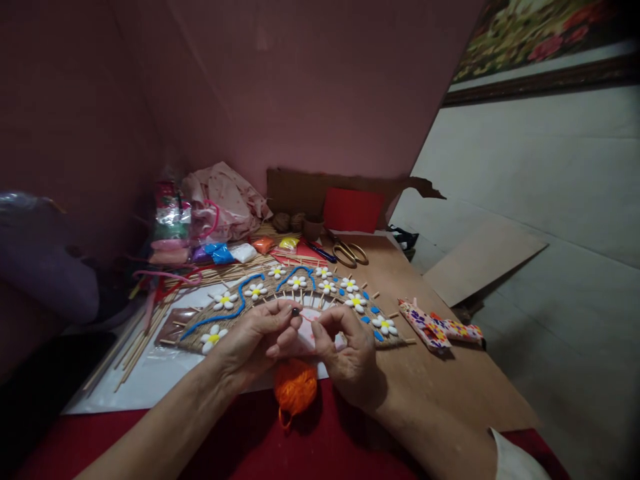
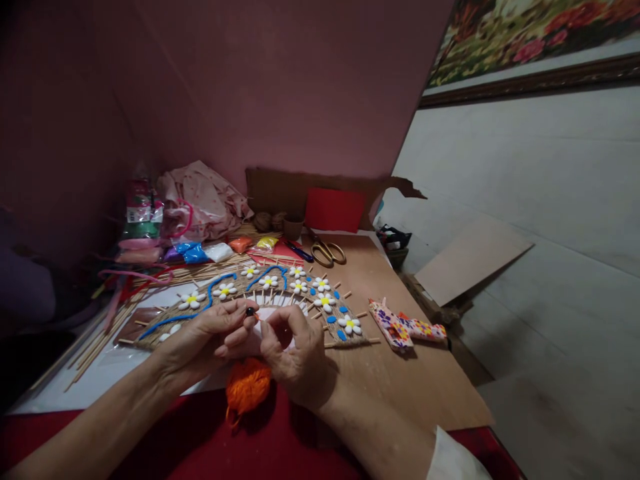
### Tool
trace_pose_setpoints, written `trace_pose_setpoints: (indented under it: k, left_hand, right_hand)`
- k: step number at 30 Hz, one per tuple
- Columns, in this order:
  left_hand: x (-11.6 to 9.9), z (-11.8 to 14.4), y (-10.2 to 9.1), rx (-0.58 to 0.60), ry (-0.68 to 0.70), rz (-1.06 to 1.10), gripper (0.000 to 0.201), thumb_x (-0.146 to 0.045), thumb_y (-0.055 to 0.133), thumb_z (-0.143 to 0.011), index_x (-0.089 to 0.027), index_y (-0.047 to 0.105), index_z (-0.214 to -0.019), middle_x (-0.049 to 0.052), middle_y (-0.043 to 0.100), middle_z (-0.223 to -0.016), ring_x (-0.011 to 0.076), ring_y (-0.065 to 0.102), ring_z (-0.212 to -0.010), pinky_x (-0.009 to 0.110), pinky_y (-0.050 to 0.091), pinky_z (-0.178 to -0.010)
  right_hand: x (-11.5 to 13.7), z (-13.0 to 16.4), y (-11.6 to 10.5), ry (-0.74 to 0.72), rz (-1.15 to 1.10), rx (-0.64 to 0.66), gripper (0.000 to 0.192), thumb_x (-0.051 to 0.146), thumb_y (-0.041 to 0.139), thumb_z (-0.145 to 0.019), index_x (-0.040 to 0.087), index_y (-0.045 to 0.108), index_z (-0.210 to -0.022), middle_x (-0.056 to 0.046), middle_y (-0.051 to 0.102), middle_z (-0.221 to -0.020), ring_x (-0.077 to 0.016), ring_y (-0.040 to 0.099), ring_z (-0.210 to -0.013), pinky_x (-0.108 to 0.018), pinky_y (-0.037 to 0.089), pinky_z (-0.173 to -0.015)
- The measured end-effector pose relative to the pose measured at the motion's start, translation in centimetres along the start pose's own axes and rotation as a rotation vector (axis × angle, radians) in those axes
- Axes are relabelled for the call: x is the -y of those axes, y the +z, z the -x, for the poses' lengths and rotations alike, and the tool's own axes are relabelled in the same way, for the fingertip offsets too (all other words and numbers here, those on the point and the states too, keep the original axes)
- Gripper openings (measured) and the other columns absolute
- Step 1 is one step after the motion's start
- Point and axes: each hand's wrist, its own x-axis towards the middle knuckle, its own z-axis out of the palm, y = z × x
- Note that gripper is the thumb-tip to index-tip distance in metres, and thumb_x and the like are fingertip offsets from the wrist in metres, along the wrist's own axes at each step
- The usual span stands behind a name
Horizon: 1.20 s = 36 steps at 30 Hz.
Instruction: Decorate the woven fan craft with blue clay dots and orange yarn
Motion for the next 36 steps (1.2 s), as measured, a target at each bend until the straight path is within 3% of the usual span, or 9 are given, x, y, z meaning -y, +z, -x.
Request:
trace_pose_setpoints:
  k: [36]
  left_hand:
    - [0.09,0.07,0.28,-0.014,0.023,-0.049,0.011,-0.020,0.059,-0.082,-0.013,0.054,-0.074,-0.005,0.041,-0.045,0.0036,0.026,-0.038,0.018,0.023,-0.043]
  right_hand:
    - [-0.23,0.23,-0.04,0.016,0.007,0.032,0.008,0.016,0.053,-0.081,0.021,0.050,-0.075,0.005,0.054,-0.060,-0.0090,0.050,-0.050,-0.022,0.042,-0.049]
